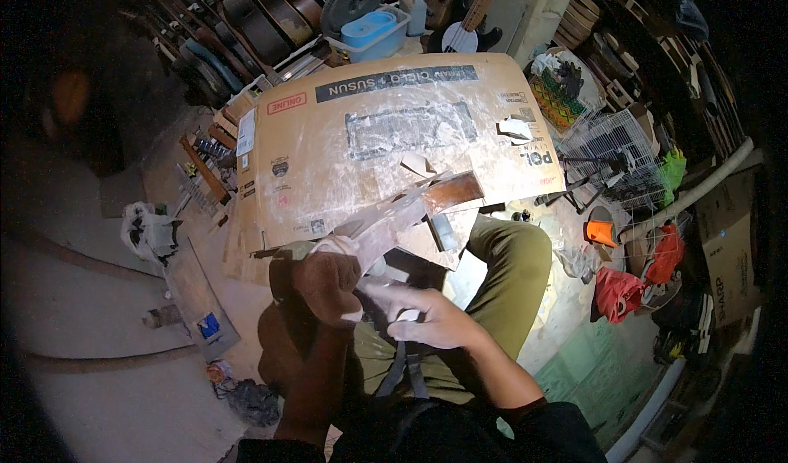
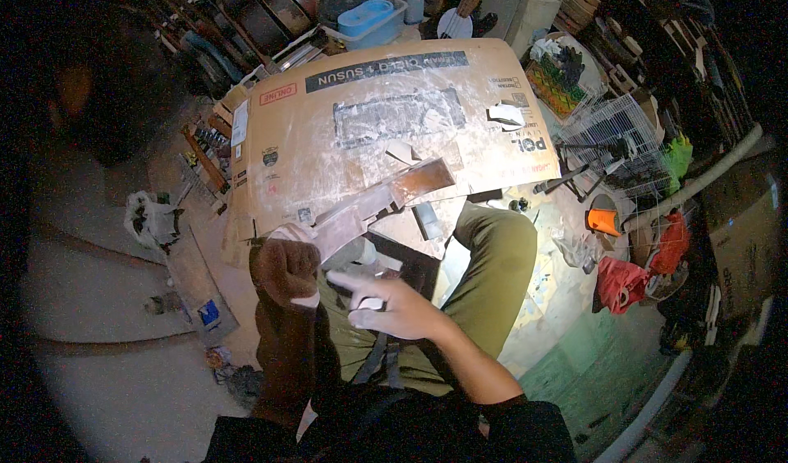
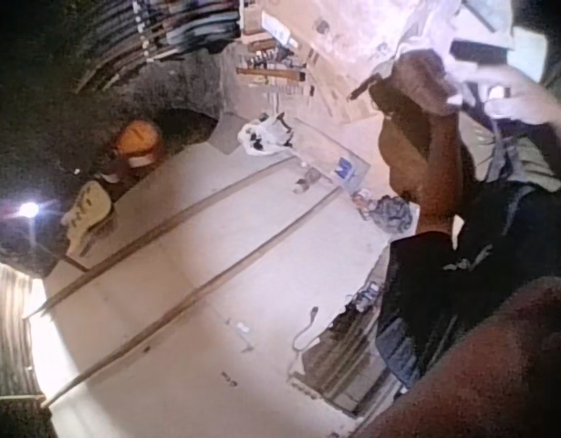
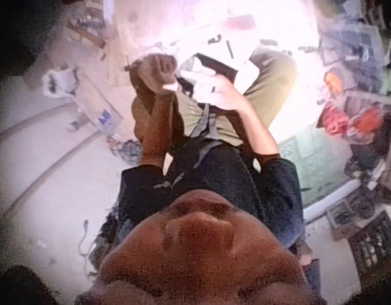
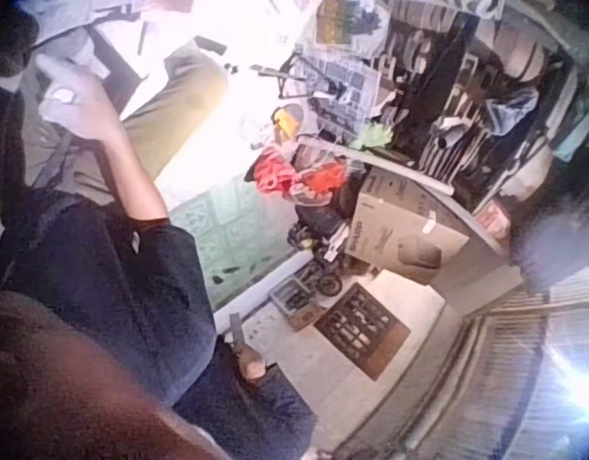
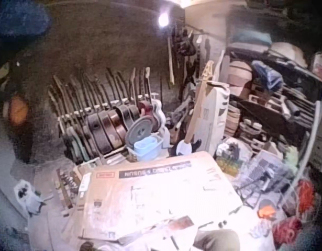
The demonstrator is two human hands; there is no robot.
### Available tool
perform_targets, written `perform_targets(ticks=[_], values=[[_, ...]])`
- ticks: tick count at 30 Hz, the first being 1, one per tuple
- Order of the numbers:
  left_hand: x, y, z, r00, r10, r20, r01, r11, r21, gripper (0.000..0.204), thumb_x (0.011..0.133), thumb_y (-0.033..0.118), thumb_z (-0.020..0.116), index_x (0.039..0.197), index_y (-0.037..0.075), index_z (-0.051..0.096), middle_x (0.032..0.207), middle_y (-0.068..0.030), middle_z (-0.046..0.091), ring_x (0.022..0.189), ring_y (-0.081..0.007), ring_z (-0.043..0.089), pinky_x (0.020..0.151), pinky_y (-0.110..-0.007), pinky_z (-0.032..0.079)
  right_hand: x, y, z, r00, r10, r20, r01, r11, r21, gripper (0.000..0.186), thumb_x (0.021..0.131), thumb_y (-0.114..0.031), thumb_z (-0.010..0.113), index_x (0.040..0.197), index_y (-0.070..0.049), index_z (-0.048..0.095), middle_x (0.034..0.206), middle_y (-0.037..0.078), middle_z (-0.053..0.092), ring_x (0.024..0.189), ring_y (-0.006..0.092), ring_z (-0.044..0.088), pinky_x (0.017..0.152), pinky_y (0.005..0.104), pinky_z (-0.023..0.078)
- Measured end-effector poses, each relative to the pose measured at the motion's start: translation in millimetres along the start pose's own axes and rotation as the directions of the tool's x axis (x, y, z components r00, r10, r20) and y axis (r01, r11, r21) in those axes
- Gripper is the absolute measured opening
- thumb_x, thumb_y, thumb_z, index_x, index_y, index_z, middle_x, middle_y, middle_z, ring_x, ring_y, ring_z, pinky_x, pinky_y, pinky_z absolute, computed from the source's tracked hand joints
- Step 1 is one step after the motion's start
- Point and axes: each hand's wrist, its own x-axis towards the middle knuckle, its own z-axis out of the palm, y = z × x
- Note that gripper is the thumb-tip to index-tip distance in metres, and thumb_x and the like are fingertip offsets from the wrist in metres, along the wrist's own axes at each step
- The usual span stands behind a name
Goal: The person sands the surface of a wooden guitar body while holding it over a cardboard box.
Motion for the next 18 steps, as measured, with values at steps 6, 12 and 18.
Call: perform_targets(ticks=[6,12,18], values=[[-3.6,-6.4,-3.6,0.969,0.089,0.23,-0.115,0.988,0.103,0.041,0.099,0.025,0.049,0.062,0.013,0.038,0.054,0.0019,0.033,0.043,-0.0125,0.029,0.044,-0.032,0.026,-12.8,13.5,-4.8,0.854,0.005,-0.52,0.114,0.974,0.197,0.022,0.09,0.001,0.055,0.11,-0.005,0.048,0.094,0.004,0.053,0.081,0.009,0.05,0.072,0.0253,0.045],[-13.5,-4.7,2.0,0.93,0.278,0.24,-0.356,0.838,0.413,0.045,0.097,0.033,0.043,0.068,0.0,0.052,0.069,-0.0121,0.054,0.065,-0.0248,0.053,0.064,-0.039,0.044,8.5,15.2,16.2,0.747,-0.002,-0.664,0.259,0.922,0.288,0.021,0.096,0.0,0.054,0.114,-0.005,0.045,0.092,0.004,0.054,0.086,0.0102,0.052,0.075,0.0252,0.044],[-10.1,-16.5,8.4,0.886,0.447,0.123,-0.443,0.739,0.507,0.032,0.091,0.018,0.042,0.066,0.0,0.049,0.063,-0.0133,0.05,0.056,-0.027,0.051,0.055,-0.04,0.045,16.1,1.5,30.6,0.778,-0.022,-0.627,0.142,0.98,0.143,0.04,0.085,0.001,0.064,0.122,-0.001,0.048,0.108,0.008,0.051,0.109,0.0182,0.052,0.095,0.032,0.041]])
